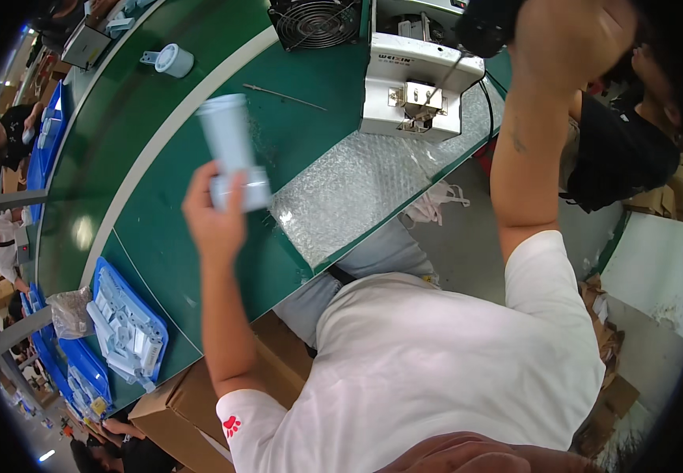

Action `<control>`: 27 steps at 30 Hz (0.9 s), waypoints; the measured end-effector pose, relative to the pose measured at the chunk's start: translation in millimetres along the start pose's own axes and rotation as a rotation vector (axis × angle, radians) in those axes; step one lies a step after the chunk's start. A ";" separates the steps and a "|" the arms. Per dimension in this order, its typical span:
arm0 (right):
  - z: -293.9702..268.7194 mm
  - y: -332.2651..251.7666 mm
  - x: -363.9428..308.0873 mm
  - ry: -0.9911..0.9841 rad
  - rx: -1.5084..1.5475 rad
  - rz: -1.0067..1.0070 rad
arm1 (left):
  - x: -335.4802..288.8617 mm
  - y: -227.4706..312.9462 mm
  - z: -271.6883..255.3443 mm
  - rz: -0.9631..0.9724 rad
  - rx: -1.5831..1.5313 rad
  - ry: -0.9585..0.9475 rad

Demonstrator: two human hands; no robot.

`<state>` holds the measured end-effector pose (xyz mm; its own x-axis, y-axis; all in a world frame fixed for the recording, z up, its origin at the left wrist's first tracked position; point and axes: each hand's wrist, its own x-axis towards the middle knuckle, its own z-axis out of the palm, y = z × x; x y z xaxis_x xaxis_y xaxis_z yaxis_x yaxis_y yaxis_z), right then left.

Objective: The person assembles small electronic components on a factory floor. They use a handheld power tool to drive screws into light blue plastic housings, securing internal parts. The person handles the components one at a time, picking them from a tray, working on them, and placing them aside.

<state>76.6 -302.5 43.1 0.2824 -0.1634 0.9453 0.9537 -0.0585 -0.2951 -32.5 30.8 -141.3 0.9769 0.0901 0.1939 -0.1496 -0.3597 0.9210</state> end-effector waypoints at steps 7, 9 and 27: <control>26.2 -27.5 -25.9 0.087 -0.043 0.192 | -42.3 23.4 102.9 0.156 -0.102 -0.113; 29.1 -40.4 -34.0 0.104 -0.034 0.330 | -46.6 20.9 102.8 0.255 -0.054 -0.149; 23.7 -34.7 -70.2 -0.024 0.165 0.455 | -64.6 15.3 119.1 0.231 -0.155 -0.037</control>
<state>26.2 -265.6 -9.7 0.6752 -0.1134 0.7289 0.7359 0.1712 -0.6551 -79.7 -91.1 -179.9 0.9188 -0.0125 0.3946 -0.3875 -0.2201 0.8952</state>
